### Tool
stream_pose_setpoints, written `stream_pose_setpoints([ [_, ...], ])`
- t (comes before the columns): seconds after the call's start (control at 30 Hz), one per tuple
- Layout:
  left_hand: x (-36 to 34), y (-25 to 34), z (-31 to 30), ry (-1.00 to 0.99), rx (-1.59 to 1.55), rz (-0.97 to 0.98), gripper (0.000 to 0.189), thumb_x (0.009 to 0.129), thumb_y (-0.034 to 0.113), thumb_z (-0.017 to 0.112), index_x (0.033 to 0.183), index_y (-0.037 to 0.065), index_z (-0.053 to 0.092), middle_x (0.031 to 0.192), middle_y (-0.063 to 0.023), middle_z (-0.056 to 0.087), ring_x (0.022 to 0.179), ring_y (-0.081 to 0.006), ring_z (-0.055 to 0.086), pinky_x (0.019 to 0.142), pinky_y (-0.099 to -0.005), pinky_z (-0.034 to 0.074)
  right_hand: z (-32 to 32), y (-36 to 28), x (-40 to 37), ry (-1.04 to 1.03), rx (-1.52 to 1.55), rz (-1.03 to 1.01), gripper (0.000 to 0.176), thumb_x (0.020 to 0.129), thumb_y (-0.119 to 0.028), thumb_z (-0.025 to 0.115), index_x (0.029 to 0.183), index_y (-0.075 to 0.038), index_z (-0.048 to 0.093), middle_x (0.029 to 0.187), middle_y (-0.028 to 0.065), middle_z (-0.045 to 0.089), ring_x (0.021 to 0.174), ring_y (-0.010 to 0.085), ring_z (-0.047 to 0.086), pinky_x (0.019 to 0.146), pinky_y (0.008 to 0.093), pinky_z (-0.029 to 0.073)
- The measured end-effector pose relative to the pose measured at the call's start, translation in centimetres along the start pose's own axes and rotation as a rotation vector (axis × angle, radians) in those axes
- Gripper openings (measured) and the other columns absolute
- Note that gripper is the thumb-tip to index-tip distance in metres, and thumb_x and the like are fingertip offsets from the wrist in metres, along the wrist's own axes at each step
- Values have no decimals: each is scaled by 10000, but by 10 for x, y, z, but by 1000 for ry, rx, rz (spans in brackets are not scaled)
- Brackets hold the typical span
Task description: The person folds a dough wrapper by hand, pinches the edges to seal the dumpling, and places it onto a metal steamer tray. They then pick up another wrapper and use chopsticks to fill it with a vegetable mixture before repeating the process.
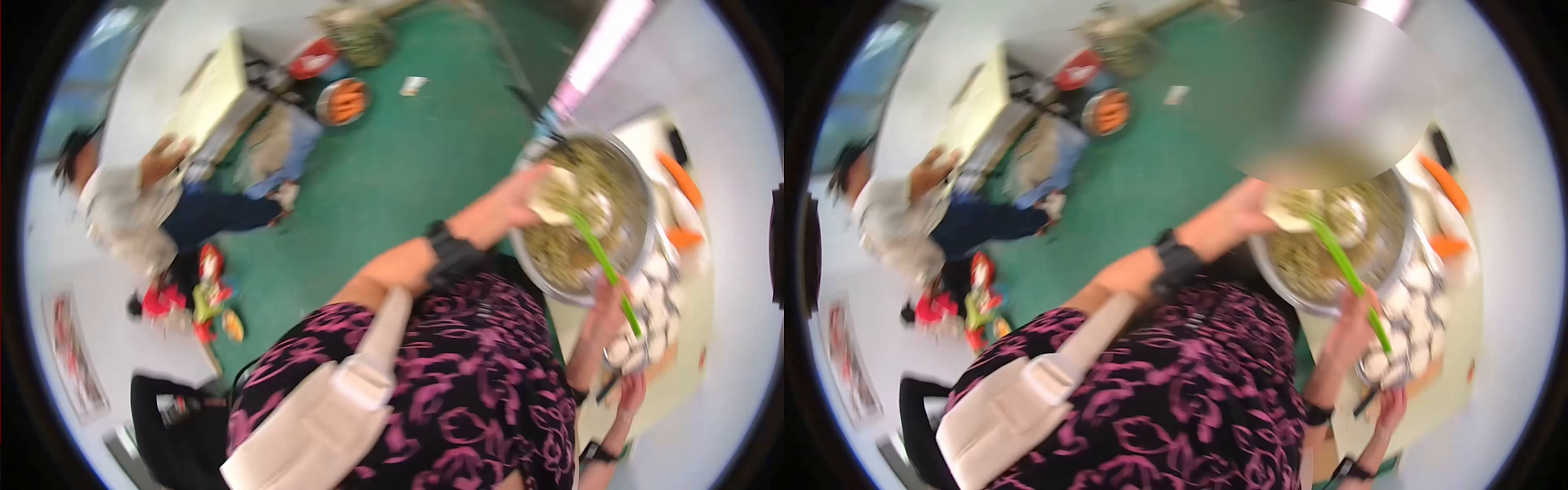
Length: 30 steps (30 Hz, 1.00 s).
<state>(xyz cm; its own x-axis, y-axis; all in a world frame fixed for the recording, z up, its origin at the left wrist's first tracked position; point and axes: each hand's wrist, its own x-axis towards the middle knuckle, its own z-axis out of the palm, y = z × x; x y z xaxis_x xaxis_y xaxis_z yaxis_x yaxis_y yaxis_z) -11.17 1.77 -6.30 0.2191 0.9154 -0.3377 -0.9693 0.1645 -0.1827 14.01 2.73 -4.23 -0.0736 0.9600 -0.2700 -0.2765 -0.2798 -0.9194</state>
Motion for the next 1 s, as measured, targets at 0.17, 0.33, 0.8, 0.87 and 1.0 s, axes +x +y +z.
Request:
stream_pose_setpoints([
  [0.17, 0, -4, 3, 147, 194, 68, 298, 789, 194, 559, 1043, 48, 500, 1042, -123, 544, 990, -264, 511, 881, -441, 397, 35, -35, -20, -175, -320, -316, 132, 778, 14, 538, 895, -14, 592, 874, 106, 570, 781, 166, 561, 610, 244, 492],
  [0.33, 4, -7, 0, 288, 271, 61, 317, 781, 137, 572, 1071, 48, 480, 1058, -108, 522, 988, -262, 508, 846, -430, 432, 46, -58, -23, -398, -667, -608, 131, 718, 53, 584, 835, 1, 610, 878, 127, 574, 731, 159, 568, 603, 234, 482],
  [0.8, 9, -3, 1, 299, 315, 49, 324, 820, 132, 490, 1121, 20, 446, 1100, -151, 502, 1020, -276, 493, 854, -440, 432, 19, -40, 2, -162, -210, -168, 118, 807, -19, 516, 906, 3, 577, 874, 87, 568, 696, 133, 572, 592, 230, 516],
  [0.87, 9, -4, 5, 332, 309, 72, 325, 817, 129, 497, 1120, 23, 447, 1100, -148, 503, 1013, -277, 499, 851, -435, 436, 18, -33, 5, -148, -175, -148, 122, 811, -31, 516, 912, 0, 578, 868, 84, 574, 708, 136, 574, 593, 231, 516],
  [1.0, 12, 3, -3, 403, 384, 76, 325, 806, 109, 516, 1114, 25, 452, 1093, -140, 509, 991, -274, 515, 844, -423, 445, 16, -29, 6, -132, -71, -171, 134, 820, -54, 513, 923, -3, 581, 853, 87, 589, 721, 145, 581, 569, 226, 508],
])
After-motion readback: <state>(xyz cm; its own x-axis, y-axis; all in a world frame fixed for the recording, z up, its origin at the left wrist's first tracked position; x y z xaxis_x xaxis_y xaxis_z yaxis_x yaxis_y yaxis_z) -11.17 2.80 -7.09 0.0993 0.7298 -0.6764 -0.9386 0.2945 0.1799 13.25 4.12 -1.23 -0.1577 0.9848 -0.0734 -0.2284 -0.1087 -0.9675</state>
